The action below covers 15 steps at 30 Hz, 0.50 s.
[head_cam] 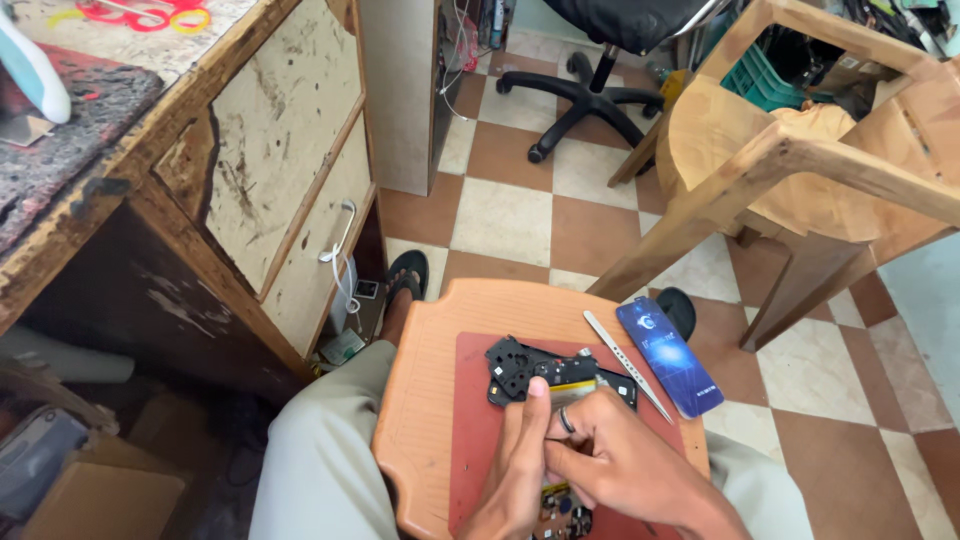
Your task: The person uses a blue plastic card to pry open the back cover of a smartphone. They then use a screwdriver to remove screws from the internal metal plate and lift the plate to expose the battery and circuitry.
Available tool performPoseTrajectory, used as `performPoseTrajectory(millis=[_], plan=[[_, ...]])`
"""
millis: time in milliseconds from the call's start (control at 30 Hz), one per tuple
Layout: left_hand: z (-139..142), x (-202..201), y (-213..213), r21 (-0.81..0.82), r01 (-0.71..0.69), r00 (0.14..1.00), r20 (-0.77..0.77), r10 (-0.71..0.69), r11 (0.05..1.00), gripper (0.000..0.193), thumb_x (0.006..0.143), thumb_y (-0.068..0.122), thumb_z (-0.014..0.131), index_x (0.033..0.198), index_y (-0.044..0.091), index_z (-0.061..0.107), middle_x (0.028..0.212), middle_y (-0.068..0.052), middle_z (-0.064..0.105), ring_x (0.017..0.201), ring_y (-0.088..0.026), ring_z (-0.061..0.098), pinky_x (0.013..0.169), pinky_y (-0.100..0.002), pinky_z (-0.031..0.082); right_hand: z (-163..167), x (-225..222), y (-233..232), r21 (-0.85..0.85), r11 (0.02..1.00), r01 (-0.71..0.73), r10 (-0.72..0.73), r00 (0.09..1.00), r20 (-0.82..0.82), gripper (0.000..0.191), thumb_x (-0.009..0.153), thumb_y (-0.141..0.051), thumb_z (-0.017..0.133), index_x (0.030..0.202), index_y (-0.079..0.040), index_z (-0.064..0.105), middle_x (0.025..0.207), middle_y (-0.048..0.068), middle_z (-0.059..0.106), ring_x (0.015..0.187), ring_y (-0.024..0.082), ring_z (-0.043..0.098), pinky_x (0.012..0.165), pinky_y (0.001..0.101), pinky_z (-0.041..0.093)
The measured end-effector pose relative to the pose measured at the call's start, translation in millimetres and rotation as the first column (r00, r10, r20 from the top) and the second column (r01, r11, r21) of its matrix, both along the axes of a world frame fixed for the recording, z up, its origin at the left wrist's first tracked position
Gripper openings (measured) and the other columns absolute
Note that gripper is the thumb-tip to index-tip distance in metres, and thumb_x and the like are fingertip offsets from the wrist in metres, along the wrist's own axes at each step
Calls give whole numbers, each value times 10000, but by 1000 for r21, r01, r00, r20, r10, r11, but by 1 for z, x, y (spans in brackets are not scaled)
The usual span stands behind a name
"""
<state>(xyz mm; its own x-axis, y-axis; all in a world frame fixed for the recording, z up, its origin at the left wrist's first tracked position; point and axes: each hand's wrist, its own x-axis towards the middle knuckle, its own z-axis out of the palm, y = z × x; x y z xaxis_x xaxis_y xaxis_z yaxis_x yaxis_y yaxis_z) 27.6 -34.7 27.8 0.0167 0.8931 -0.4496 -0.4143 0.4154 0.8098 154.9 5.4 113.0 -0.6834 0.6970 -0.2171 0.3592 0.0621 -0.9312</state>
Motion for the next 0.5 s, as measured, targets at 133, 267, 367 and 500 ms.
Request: performPoseTrajectory(millis=[133, 267, 367, 500], plan=[[-3, -2, 1, -74, 47, 999, 9, -47, 996, 664, 902, 666, 379, 1186, 95, 563, 1071, -50, 610, 973, -145, 604, 858, -305, 508, -22, 3, -3, 56, 996, 72, -69, 997, -45, 339, 888, -45, 632, 563, 15, 558, 472, 27, 574, 394, 77, 498, 398, 283, 356], [-12, -4, 1, 20, 44, 999, -16, -44, 999, 671, 968, 648, 409, 1150, 19, 552, 1005, -74, 570, 914, -172, 562, 796, -308, 487, -38, 2, -7, -5, 981, 195, -195, 980, -34, 217, 848, -44, 660, 637, -4, 635, 465, 20, 572, 370, 82, 486, 370, 289, 340], [-20, -1, 3, 19, 76, 997, 1, -76, 997, 657, 979, 635, 413, 1131, 9, 540, 984, -92, 553, 876, -189, 554, 754, -323, 482, -43, 5, -11, 122, 980, 158, -142, 981, -132, 337, 874, -25, 658, 574, 7, 509, 491, 8, 511, 420, 66, 427, 412, 277, 283], [-26, -3, 0, 59, 87, 996, 5, -88, 994, 618, 981, 613, 417, 1158, 39, 560, 1068, -72, 586, 979, -144, 580, 842, -275, 497, -46, 6, -17, 95, 972, 216, -208, 974, -87, 294, 847, -16, 667, 578, 18, 554, 492, 15, 508, 443, 84, 434, 423, 308, 298]])
